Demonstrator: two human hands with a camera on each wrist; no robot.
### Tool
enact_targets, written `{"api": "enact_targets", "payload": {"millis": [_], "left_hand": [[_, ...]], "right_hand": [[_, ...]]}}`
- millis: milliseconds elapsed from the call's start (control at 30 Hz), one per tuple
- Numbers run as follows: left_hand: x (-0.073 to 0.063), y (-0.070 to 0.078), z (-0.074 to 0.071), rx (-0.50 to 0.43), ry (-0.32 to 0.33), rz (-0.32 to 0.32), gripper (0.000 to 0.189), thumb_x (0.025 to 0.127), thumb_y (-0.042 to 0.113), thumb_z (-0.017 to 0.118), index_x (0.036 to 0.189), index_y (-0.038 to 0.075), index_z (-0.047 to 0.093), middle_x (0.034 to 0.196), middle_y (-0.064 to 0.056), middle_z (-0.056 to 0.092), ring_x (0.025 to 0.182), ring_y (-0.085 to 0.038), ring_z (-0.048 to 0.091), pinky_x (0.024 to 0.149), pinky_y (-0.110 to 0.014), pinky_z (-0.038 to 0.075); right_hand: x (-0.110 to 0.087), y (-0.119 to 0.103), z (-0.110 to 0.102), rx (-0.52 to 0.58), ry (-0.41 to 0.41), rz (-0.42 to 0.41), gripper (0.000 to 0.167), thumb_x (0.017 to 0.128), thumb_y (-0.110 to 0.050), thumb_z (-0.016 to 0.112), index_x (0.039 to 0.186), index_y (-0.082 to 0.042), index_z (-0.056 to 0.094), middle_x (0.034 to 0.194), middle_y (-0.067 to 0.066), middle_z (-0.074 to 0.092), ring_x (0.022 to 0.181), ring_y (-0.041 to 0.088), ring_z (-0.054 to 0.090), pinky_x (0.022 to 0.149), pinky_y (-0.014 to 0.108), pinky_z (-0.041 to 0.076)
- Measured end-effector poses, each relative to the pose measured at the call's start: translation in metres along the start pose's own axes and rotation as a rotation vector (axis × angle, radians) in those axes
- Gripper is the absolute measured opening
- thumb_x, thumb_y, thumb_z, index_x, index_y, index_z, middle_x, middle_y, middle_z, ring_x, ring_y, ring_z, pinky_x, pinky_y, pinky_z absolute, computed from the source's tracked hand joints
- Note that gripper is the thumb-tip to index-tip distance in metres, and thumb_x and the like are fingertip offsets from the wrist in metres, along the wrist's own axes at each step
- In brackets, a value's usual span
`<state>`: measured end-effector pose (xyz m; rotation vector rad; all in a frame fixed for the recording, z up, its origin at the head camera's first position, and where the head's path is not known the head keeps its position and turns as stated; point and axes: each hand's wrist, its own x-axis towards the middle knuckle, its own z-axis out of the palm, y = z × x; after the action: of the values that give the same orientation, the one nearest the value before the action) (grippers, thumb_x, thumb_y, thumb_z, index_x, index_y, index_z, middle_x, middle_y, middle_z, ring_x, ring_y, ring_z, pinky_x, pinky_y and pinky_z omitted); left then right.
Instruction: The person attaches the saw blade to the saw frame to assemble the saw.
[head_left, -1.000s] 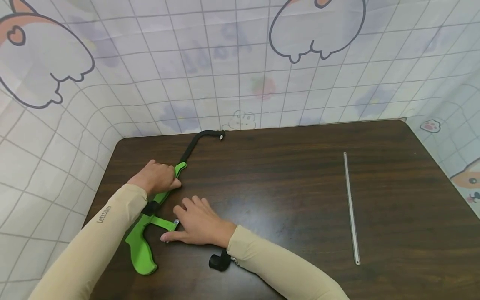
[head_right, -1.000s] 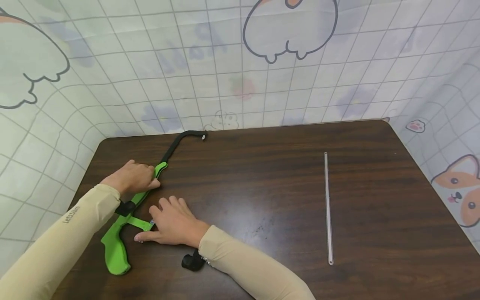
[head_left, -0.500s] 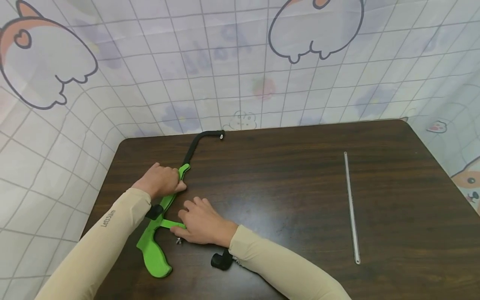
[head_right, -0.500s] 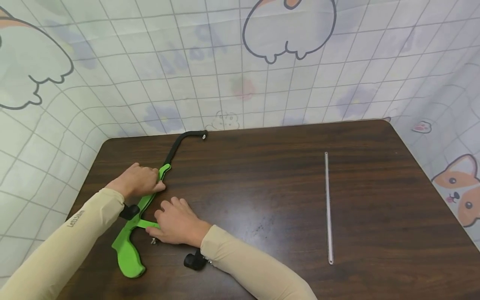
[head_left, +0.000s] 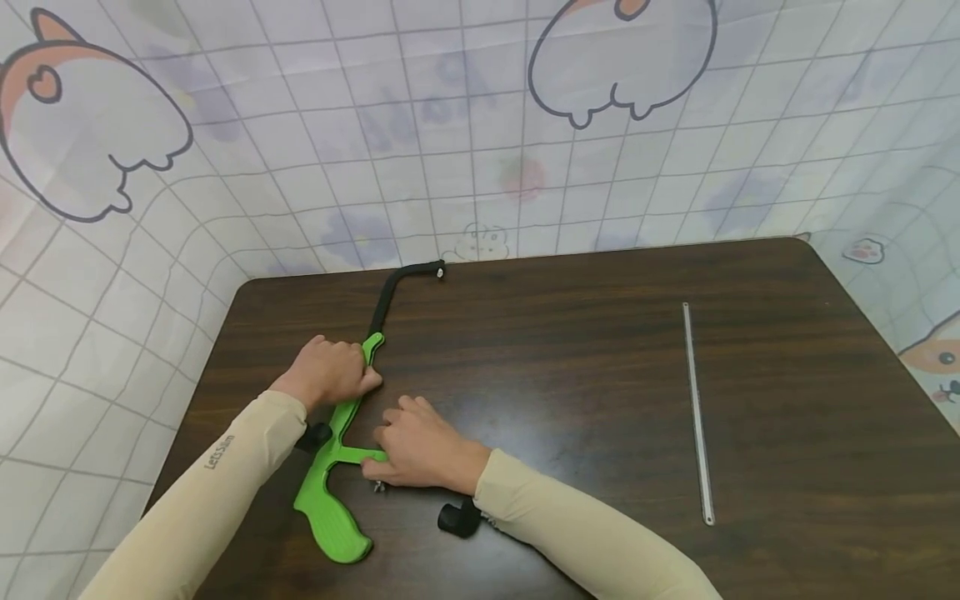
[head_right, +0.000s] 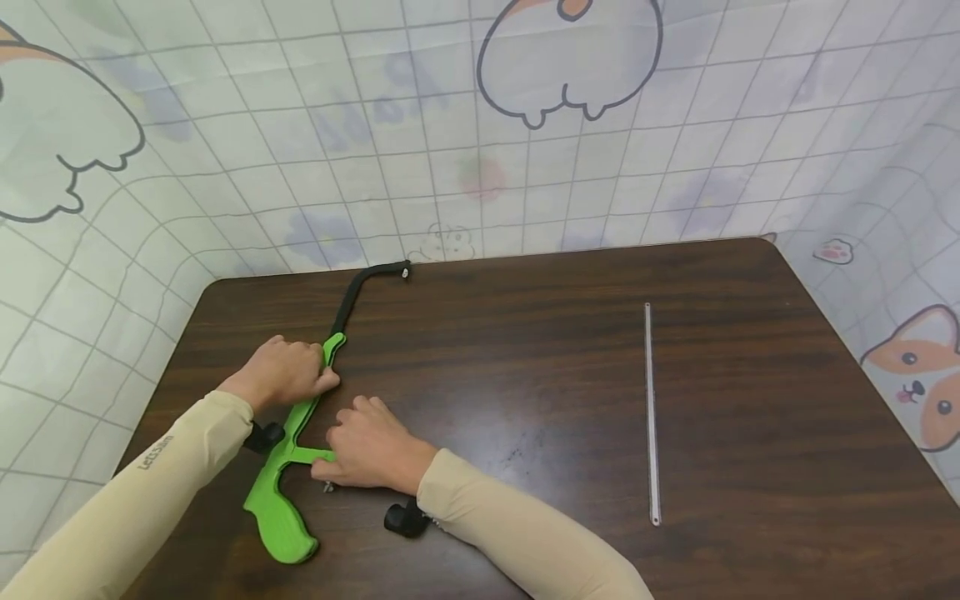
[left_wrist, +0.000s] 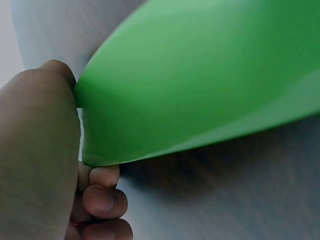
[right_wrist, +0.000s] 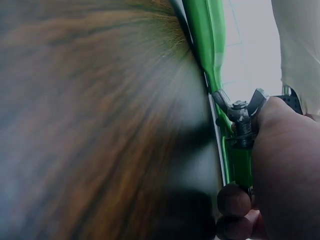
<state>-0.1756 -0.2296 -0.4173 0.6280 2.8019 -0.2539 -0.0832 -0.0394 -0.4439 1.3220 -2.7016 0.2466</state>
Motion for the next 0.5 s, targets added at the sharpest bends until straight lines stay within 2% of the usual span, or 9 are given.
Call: {"api": "enact_targets", "payload": {"millis": [133,333,433,500], "left_hand": [[-0.002,0.006,0.002,-0.008,0.027,0.005,0.044,0.099,0.040,0.047,0.064,0.013,0.049,0.064,-0.005,0.052,0.055,-0.025,0.053,0.079,-0.049,0.047],[-0.006,0.013,0.001,-0.016,0.047,-0.010,0.045,0.100,0.041,0.048,0.064,0.013,0.050,0.062,-0.005,0.052,0.054,-0.025,0.053,0.073,-0.045,0.047],[-0.007,0.019,0.000,-0.029,0.053,-0.024,0.045,0.100,0.039,0.047,0.062,0.013,0.048,0.060,-0.004,0.049,0.052,-0.024,0.051,0.064,-0.040,0.044],[-0.007,0.022,-0.001,-0.041,0.049,-0.033,0.046,0.100,0.037,0.047,0.061,0.013,0.047,0.058,-0.004,0.048,0.051,-0.024,0.050,0.058,-0.036,0.040]], "right_hand": [[-0.006,0.004,-0.002,0.004,-0.008,-0.010,0.044,0.098,-0.050,0.057,0.061,-0.026,0.053,0.070,-0.009,0.060,0.072,0.012,0.048,0.065,0.025,0.021],[-0.016,0.009,-0.005,0.003,-0.015,-0.027,0.037,0.098,-0.051,0.057,0.074,-0.026,0.071,0.076,-0.009,0.066,0.074,0.013,0.050,0.066,0.025,0.025],[-0.021,0.012,-0.006,-0.014,-0.010,-0.038,0.035,0.099,-0.050,0.056,0.079,-0.026,0.073,0.077,-0.009,0.066,0.074,0.013,0.050,0.066,0.025,0.025],[-0.025,0.014,-0.006,-0.027,-0.010,-0.042,0.036,0.099,-0.051,0.055,0.077,-0.026,0.070,0.075,-0.009,0.064,0.073,0.013,0.050,0.066,0.025,0.026]]}}
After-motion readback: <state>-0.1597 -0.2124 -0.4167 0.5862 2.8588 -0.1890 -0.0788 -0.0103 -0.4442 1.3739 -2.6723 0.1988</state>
